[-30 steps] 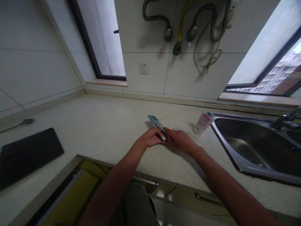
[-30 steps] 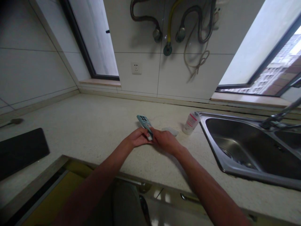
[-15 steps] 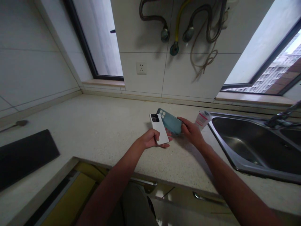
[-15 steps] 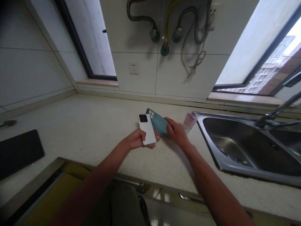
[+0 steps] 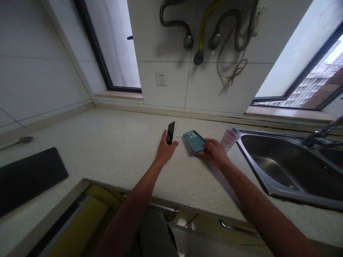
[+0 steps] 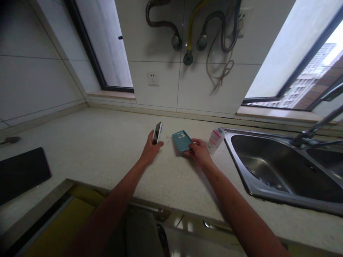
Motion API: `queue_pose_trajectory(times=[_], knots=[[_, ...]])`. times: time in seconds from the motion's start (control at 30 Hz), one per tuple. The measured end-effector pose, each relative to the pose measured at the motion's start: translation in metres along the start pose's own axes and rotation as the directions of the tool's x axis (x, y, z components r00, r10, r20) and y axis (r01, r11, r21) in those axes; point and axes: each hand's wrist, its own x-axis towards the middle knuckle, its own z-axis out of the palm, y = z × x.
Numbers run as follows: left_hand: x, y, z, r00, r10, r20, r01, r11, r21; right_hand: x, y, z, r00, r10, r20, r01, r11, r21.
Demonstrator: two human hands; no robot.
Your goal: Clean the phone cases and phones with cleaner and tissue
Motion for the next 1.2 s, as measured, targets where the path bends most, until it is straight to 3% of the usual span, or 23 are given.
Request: queue_pose_trajectory(times=[0.03, 0.1, 0.17, 0.27, 0.33, 0.43, 0.5, 0.7, 0.77, 0.97, 1.2], knots=[[-0.001, 0.0, -0.001, 0.993, 0.093, -0.076, -0.082, 0.986, 0.145, -0.001, 0.002, 0.002, 1.0, 0.019, 0.011, -0.019, 1.0, -0.016], [-0.004, 0.0, -0.004, 0.965, 0.211, -0.154, -0.131, 0.901, 0.414, -0.004, 0.003, 0.007, 0.999, 0.053, 0.004, -0.053, 0.998, -0.036], [-0.006, -0.002, -0.006, 0.965, 0.216, -0.149, -0.084, 0.794, 0.603, -0.007, 0.004, 0.009, 0.998, 0.065, -0.007, -0.065, 0.996, -0.065], [-0.007, -0.005, -0.01, 0.98, 0.162, -0.118, -0.018, 0.656, 0.755, -0.01, 0.006, 0.01, 1.0, 0.024, 0.012, -0.021, 0.978, -0.206], [-0.006, -0.007, -0.012, 0.984, 0.144, -0.105, -0.004, 0.607, 0.795, -0.012, 0.008, 0.01, 0.998, -0.037, 0.046, 0.052, 0.919, -0.39], [-0.007, -0.009, -0.013, 0.981, 0.165, -0.103, -0.012, 0.579, 0.815, -0.016, 0.01, 0.009, 0.981, -0.152, 0.12, 0.193, 0.733, -0.652], [-0.007, -0.009, -0.012, 0.977, 0.19, -0.094, -0.024, 0.536, 0.844, -0.02, 0.01, 0.01, 0.968, -0.18, 0.172, 0.248, 0.63, -0.736], [-0.01, -0.011, -0.006, 0.968, 0.236, -0.082, 0.041, 0.174, 0.984, -0.029, 0.006, 0.016, 0.964, -0.06, 0.26, 0.258, 0.458, -0.851], [-0.01, -0.013, -0.005, 0.968, 0.242, -0.067, 0.046, 0.092, 0.995, -0.031, 0.007, 0.017, 0.956, -0.019, 0.293, 0.275, 0.407, -0.871], [-0.014, -0.016, -0.001, 0.96, 0.279, -0.036, 0.038, -0.002, 0.999, -0.035, 0.008, 0.021, 0.936, 0.004, 0.352, 0.337, 0.283, -0.898], [-0.016, -0.017, 0.002, 0.949, 0.315, -0.02, 0.04, -0.058, 0.998, -0.04, 0.006, 0.026, 0.922, -0.001, 0.387, 0.378, 0.221, -0.899]])
